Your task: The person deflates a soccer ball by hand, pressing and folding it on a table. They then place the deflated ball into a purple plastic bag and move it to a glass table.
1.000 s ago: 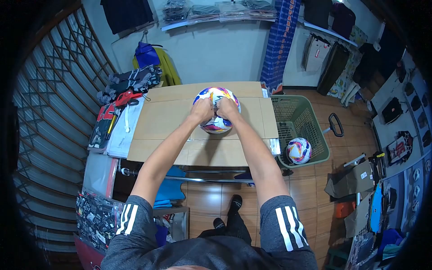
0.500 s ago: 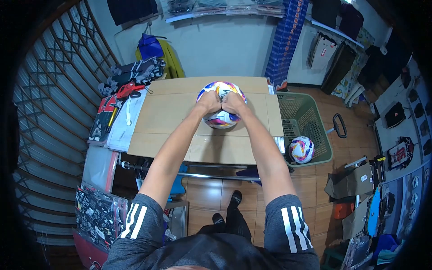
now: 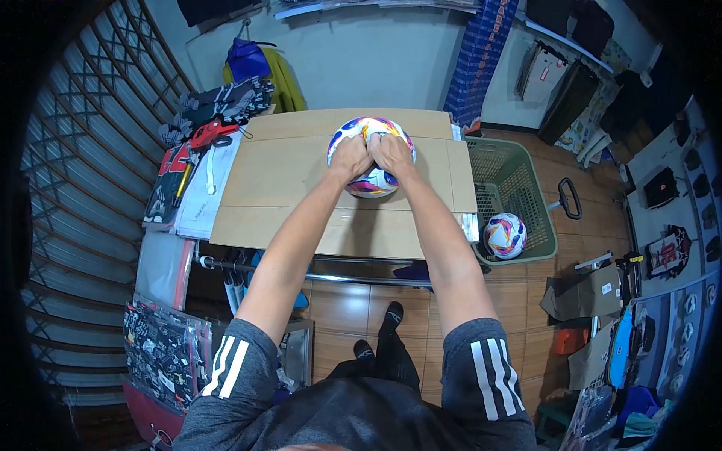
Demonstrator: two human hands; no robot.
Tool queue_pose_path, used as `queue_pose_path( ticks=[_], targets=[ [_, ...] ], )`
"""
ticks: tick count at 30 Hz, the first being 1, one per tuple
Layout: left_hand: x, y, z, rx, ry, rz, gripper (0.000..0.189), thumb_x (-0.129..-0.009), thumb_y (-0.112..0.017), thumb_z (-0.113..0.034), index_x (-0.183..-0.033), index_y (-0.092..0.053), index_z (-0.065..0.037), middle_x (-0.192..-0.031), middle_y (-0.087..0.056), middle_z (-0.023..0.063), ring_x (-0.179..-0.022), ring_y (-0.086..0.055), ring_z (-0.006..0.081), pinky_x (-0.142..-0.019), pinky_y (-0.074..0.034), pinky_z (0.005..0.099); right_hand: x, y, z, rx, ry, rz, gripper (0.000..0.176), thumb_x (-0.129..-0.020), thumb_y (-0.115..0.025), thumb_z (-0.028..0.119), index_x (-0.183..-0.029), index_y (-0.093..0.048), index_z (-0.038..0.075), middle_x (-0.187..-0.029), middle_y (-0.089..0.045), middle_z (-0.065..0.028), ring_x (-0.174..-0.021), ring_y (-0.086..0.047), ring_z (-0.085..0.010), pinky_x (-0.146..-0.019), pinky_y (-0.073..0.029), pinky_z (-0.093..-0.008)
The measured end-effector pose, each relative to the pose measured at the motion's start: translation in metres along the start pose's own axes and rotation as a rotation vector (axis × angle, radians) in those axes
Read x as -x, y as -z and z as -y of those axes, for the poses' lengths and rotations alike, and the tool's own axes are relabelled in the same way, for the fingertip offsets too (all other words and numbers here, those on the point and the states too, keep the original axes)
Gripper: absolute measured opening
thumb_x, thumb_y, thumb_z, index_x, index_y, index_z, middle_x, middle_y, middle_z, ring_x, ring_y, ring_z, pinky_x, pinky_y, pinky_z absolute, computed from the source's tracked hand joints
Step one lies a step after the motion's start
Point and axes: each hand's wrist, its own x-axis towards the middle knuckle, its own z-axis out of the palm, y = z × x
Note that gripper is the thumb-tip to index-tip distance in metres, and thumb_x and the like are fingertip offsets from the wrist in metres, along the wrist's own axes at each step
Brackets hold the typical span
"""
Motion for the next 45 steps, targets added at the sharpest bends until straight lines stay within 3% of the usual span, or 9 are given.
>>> queue_pose_path(
  ticks=[2,5,22,32,35,37,41,45],
  targets=[
    [0.002,-0.014,0.002,-0.065,-0.033,-0.101,0.039,-0.087,-0.062,-0.033,-0.077,-0.072,0.003,-0.082,-0.069,0.0305,-0.084,-0.071,0.0448,-0.078,-0.057,0.0527,0.000,-0.003,0.007,0.050,-0.025,-0.030,0.053,-0.093,-0.042,0.035,-0.079,-0.067,-0.009,-0.091,-0.065,-0.0360,-0.090,-0.063,-0.0518,-0.087,-0.048,-0.0553],
    [0.004,-0.016,0.003,-0.060,-0.034,-0.107,0.035,-0.086,-0.063,-0.030,-0.078,-0.073,0.003,-0.080,-0.069,0.0301,-0.080,-0.071,0.0454,-0.076,-0.057,0.0529,0.003,0.000,0.015,0.077,-0.035,-0.048,0.055,-0.093,-0.041,0.036,-0.079,-0.068,-0.010,-0.090,-0.065,-0.0359,-0.089,-0.064,-0.0518,-0.088,-0.048,-0.0550],
    [-0.026,-0.019,0.016,-0.031,-0.010,0.020,0.031,-0.087,-0.060,-0.025,-0.090,-0.072,0.002,-0.091,-0.071,0.0292,-0.091,-0.069,0.0448,-0.084,-0.055,0.0521,-0.011,-0.003,0.025,0.133,-0.183,-0.066,0.056,-0.094,-0.039,0.038,-0.082,-0.072,-0.007,-0.095,-0.068,-0.0333,-0.095,-0.066,-0.0491,-0.091,-0.050,-0.0539],
    [-0.031,-0.014,0.008,0.010,0.084,-0.038,0.026,-0.085,-0.062,-0.020,-0.087,-0.073,0.004,-0.091,-0.070,0.0309,-0.090,-0.069,0.0456,-0.083,-0.056,0.0526,-0.029,-0.004,0.018,0.131,-0.164,-0.077,0.056,-0.093,-0.040,0.038,-0.082,-0.072,-0.007,-0.093,-0.068,-0.0332,-0.092,-0.067,-0.0486,-0.089,-0.050,-0.0544],
    [-0.035,-0.014,0.007,-0.029,0.085,0.005,0.032,-0.089,-0.058,-0.024,-0.093,-0.075,0.003,-0.100,-0.071,0.0299,-0.096,-0.071,0.0436,-0.086,-0.057,0.0506,-0.034,-0.006,0.011,0.129,-0.125,-0.071,0.056,-0.092,-0.041,0.038,-0.080,-0.070,-0.008,-0.090,-0.067,-0.0337,-0.089,-0.067,-0.0486,-0.088,-0.050,-0.0545],
    [-0.040,-0.016,0.011,-0.015,0.064,0.001,0.033,-0.089,-0.058,-0.025,-0.089,-0.075,0.003,-0.096,-0.071,0.0311,-0.094,-0.070,0.0440,-0.086,-0.056,0.0503,-0.040,-0.009,0.003,0.129,-0.091,-0.068,0.056,-0.092,-0.042,0.038,-0.078,-0.070,-0.008,-0.088,-0.067,-0.0340,-0.088,-0.067,-0.0484,-0.087,-0.051,-0.0544],
    [-0.046,-0.003,0.011,0.051,0.033,0.047,0.035,-0.089,-0.058,-0.026,-0.083,-0.075,0.004,-0.088,-0.069,0.0328,-0.090,-0.070,0.0439,-0.086,-0.055,0.0491,-0.049,-0.001,-0.007,0.091,-0.075,0.041,0.050,-0.088,-0.050,0.037,-0.079,-0.071,-0.008,-0.088,-0.068,-0.0321,-0.087,-0.068,-0.0461,-0.086,-0.052,-0.0514],
    [-0.056,-0.009,0.024,0.133,0.021,0.087,0.027,-0.085,-0.062,-0.023,-0.084,-0.075,0.000,-0.089,-0.070,0.0258,-0.089,-0.069,0.0406,-0.087,-0.055,0.0457,-0.050,0.021,-0.004,0.129,-0.017,0.150,0.033,-0.081,-0.061,0.027,-0.082,-0.074,-0.004,-0.091,-0.070,-0.0293,-0.091,-0.070,-0.0414,-0.086,-0.054,-0.0475]
  ],
)
